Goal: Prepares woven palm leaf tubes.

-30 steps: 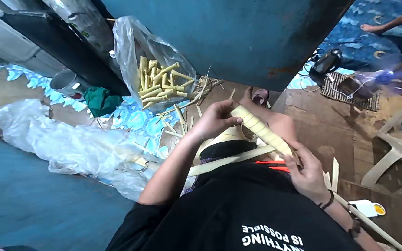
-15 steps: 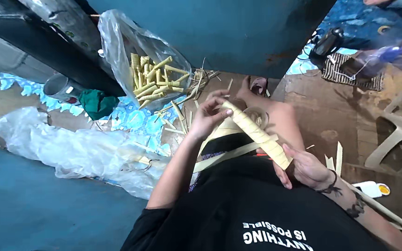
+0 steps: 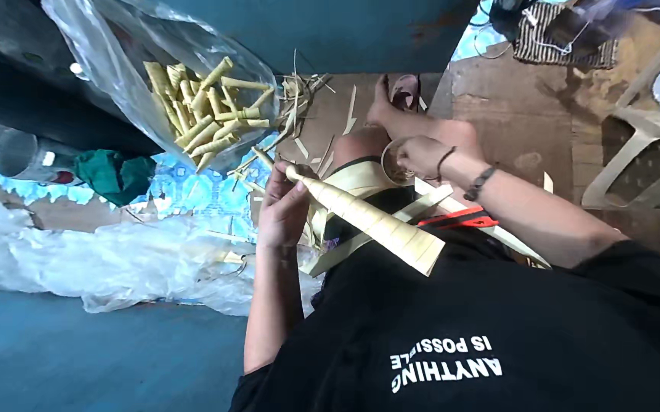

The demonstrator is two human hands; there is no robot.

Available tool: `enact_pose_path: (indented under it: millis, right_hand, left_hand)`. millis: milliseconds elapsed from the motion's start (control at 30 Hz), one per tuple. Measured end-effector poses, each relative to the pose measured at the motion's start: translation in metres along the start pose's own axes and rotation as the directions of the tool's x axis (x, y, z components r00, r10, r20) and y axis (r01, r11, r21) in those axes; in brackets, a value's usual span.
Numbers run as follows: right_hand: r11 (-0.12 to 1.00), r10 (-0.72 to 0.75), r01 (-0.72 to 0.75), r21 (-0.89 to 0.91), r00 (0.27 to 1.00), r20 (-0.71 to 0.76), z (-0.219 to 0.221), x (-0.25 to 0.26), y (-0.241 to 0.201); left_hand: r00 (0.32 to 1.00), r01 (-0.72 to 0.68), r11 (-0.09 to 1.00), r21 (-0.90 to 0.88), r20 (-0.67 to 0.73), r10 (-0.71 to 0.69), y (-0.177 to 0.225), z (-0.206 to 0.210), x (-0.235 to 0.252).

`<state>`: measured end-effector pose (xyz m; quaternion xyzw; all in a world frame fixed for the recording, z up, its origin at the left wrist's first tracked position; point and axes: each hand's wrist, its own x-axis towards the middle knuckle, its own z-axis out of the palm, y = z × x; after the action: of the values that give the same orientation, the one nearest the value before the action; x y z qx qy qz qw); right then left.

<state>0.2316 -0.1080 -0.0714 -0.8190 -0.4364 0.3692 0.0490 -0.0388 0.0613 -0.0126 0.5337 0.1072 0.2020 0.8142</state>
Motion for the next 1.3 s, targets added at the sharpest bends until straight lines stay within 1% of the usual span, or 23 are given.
enact_pose_path:
  millis: [33,67,133,167,267,400,467,533,600,667,700,800,867,933,967,1033,1100,1233,1300]
  right_hand:
    - [0.996,0.055,-0.052,-0.068,0.998,0.032,0.009,0.011,-0.005]
    - [0.988,0.099,-0.095,-0.123,0.995,0.030,0.018,0.020,-0.007]
    - [0.973,0.142,-0.139,-0.184,0.990,0.005,0.034,0.032,-0.008]
    - [0.967,0.159,-0.152,-0.203,0.987,0.017,0.038,0.033,-0.009]
    - [0.971,0.166,-0.158,-0.180,0.986,0.029,0.042,0.036,-0.005]
    - [0.993,0.079,-0.083,-0.078,0.996,-0.052,0.035,0.043,0.004]
    - [0.989,0.098,-0.100,-0.108,0.995,-0.019,0.040,0.045,0.005]
    - [0.972,0.160,-0.148,-0.181,0.985,0.056,0.047,0.047,0.003]
    - [0.971,0.168,-0.154,-0.182,0.984,0.063,0.045,0.049,0.001]
    - [0.987,0.090,-0.086,-0.133,0.996,0.022,0.037,0.047,0.003]
    - [0.996,0.041,-0.042,-0.081,0.999,-0.011,0.034,0.045,0.007]
    - [0.987,-0.067,0.085,0.136,0.989,-0.130,0.022,0.031,0.014]
    - [0.959,-0.053,0.095,0.266,0.986,-0.160,0.013,0.019,0.015]
    - [0.914,-0.007,0.060,0.401,0.991,-0.132,0.003,0.005,0.012]
    - [0.893,-0.017,0.080,0.442,0.989,-0.145,0.000,-0.001,0.012]
    - [0.871,-0.084,0.181,0.457,0.971,-0.224,-0.005,-0.011,0.016]
    - [0.866,-0.137,0.267,0.422,0.940,-0.313,-0.008,-0.021,0.016]
    - [0.893,-0.108,0.251,0.374,0.925,-0.364,-0.014,-0.036,0.014]
    - [0.910,-0.123,0.263,0.321,0.909,-0.397,-0.014,-0.041,0.016]
  left_hand:
    - [1.000,-0.005,1.000,-0.008,0.008,0.006,0.000,-0.001,0.000]
    - [1.000,-0.008,1.000,-0.015,0.017,0.008,0.001,-0.002,0.001]
    - [1.000,-0.001,1.000,-0.022,0.018,0.001,0.002,-0.003,0.000]
    - [1.000,0.005,1.000,-0.031,0.014,-0.005,0.003,-0.003,-0.001]
    - [1.000,0.013,0.999,-0.049,0.003,-0.013,0.003,-0.004,-0.002]
    - [1.000,0.017,0.993,-0.115,-0.004,-0.017,0.000,-0.004,0.003]
    - [0.999,0.034,0.987,-0.157,-0.008,-0.036,-0.002,0.001,0.007]
    - [0.999,0.038,0.985,-0.169,0.004,-0.038,-0.001,0.009,0.012]
    - [0.999,0.030,0.986,-0.165,0.030,-0.026,0.003,0.014,0.015]
    - [0.997,0.009,0.980,-0.199,0.072,0.006,0.005,0.013,0.017]
    - [0.996,0.010,0.975,-0.224,0.092,0.011,0.006,0.011,0.017]
    - [0.994,0.032,0.954,-0.297,0.105,-0.001,0.009,0.013,0.014]
    - [0.992,0.065,0.947,-0.313,0.123,-0.027,0.011,0.020,0.011]
    - [0.983,0.095,0.946,-0.309,0.181,-0.040,0.010,0.027,0.010]
    - [0.977,0.104,0.944,-0.312,0.212,-0.038,0.009,0.030,0.009]
    - [0.963,0.125,0.953,-0.277,0.265,-0.049,0.008,0.037,0.012]
    - [0.944,0.145,0.962,-0.231,0.324,-0.065,0.008,0.043,0.014]
    - [0.925,0.201,0.960,-0.197,0.359,-0.120,0.005,0.055,0.014]
    - [0.919,0.228,0.954,-0.196,0.366,-0.144,0.004,0.058,0.015]
